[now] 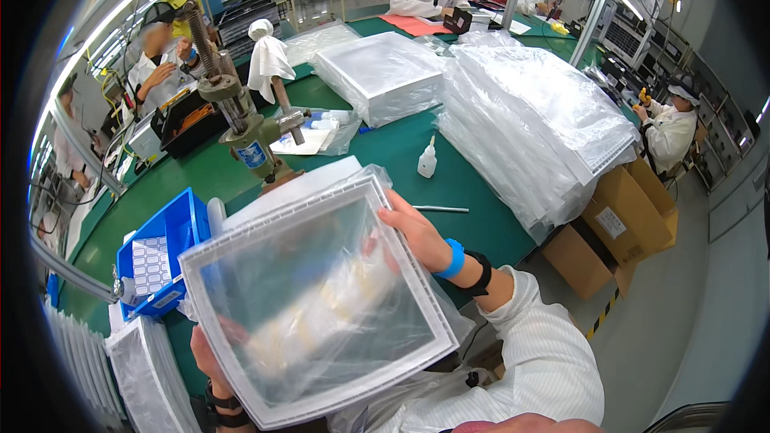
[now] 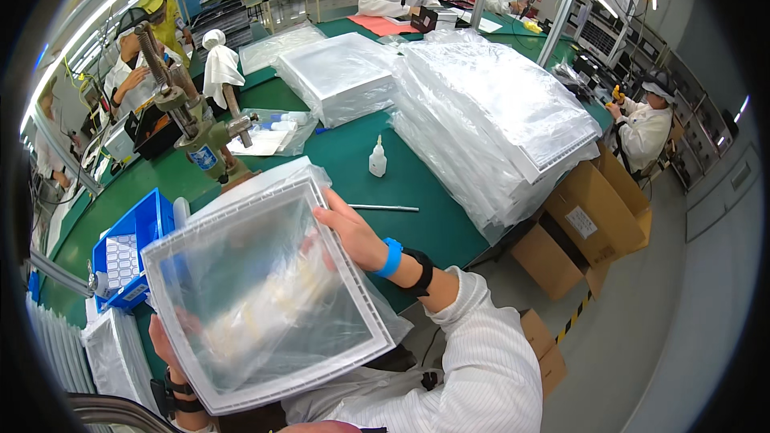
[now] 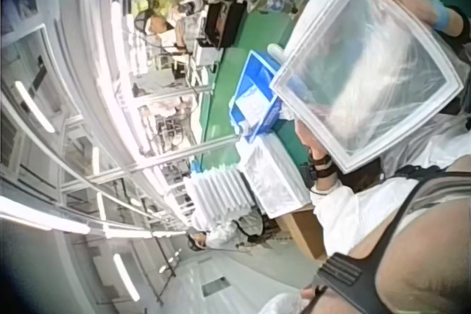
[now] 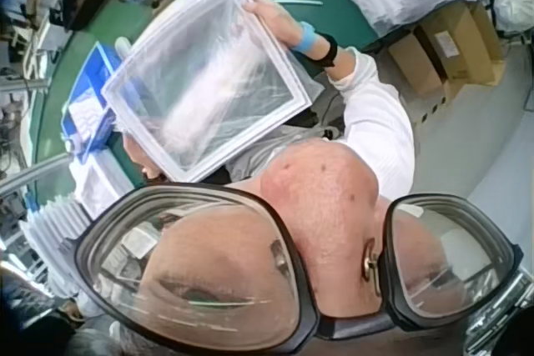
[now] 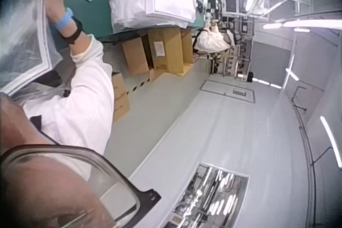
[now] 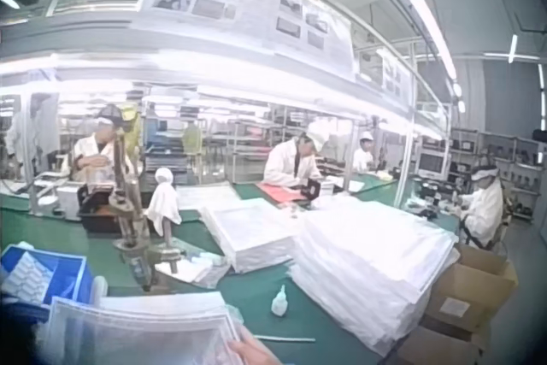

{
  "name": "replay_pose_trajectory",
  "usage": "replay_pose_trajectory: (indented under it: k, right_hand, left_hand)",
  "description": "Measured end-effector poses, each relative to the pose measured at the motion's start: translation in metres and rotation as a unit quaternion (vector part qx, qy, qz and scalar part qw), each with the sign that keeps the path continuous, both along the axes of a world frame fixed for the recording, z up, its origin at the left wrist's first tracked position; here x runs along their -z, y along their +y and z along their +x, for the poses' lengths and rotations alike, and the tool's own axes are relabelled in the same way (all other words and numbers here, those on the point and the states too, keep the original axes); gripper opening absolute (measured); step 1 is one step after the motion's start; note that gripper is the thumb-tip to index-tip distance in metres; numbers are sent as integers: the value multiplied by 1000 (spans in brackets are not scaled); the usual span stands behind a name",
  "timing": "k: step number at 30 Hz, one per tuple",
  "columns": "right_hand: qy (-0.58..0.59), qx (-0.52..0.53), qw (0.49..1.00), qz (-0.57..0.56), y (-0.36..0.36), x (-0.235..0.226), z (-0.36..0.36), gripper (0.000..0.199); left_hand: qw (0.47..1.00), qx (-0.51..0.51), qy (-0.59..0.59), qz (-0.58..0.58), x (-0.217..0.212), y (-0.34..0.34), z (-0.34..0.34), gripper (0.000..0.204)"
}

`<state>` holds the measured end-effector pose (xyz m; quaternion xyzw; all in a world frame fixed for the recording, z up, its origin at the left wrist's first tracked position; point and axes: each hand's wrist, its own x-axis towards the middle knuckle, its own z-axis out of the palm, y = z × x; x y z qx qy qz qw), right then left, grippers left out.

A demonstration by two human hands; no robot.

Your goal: Applying glue and foam strips to a plastic frame and packaging the assembly.

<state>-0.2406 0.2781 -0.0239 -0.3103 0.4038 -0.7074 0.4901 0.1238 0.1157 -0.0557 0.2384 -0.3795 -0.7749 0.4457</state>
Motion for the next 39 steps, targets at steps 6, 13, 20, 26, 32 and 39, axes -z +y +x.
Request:
replay_pose_trajectory:
  k: [6,13,20,26,32,39]
  right_hand:
    - [55,6,996,66,34,-10,-3,55]
    - [88,32,989,118,45,10,5,47]
    - [87,95,968,213,55,18,13,34]
    - [186,151,958,159,45,30,10,27]
    - [304,144,929,155,43,46,1,40]
    - [276,175,927,184,74,72,12,44]
  left_hand:
    - [982,58,-161,-76,22,-11,-17,56]
    - [946,78,-208,-235,29,-15,-11,57]
    - [942,141,-224,-206,31,-13,-20,46]
    - [934,125,-269,-199,31,-10,-13,45]
    - [943,45,-250,-215,35,-10,-19,37]
    - [940,48,-271,-200,32,-17,-23,37]
